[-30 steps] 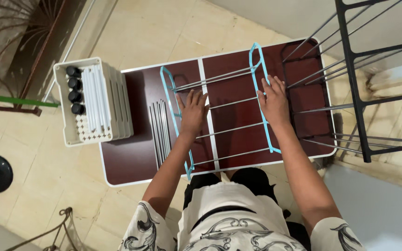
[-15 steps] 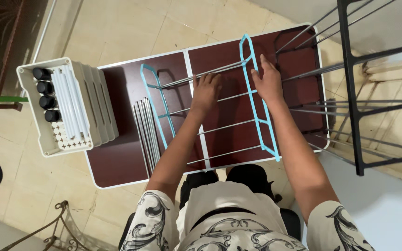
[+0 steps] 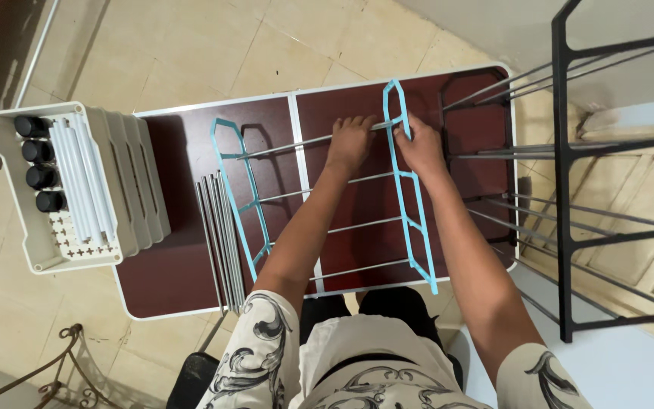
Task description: The person assembles a light blue plastic drying rack by inserting silver metal rods into the side frames. They repeatedly pick rods from a pile on the table, place them into slots, and adjust the rack's position. The process continues until the rack is fully populated with rods.
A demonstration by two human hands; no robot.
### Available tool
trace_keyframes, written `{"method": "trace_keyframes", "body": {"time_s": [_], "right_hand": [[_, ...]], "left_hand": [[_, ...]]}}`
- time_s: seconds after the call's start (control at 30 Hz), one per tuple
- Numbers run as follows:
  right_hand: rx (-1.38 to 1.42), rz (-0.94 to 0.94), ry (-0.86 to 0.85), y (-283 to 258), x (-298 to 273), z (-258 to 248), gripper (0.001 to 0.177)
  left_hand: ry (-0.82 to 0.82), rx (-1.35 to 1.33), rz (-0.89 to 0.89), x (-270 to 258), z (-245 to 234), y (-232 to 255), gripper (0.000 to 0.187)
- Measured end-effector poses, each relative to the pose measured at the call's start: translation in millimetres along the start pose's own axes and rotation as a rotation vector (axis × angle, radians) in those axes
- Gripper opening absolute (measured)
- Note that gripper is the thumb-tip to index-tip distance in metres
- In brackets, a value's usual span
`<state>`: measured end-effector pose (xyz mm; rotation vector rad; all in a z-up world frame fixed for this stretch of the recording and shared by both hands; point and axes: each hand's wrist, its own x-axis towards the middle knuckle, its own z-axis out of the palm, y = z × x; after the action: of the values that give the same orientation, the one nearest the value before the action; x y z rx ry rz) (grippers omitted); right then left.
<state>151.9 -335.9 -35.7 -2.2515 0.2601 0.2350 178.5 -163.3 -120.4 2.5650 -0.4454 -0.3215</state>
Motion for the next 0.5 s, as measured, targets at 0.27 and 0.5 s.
{"method": "trace_keyframes", "body": {"time_s": [0.27, 0.5], "right_hand": [[0.049, -0.061, 0.03, 6, -3, 5, 0.029], [0.077, 0.1, -0.044, -8, -12, 0, 0.028]], "left_hand": [[0.127, -0.153, 0.081, 28, 40, 4, 0.015], [0.228, -0.202, 0.124, 23, 44, 5, 0.014]]}}
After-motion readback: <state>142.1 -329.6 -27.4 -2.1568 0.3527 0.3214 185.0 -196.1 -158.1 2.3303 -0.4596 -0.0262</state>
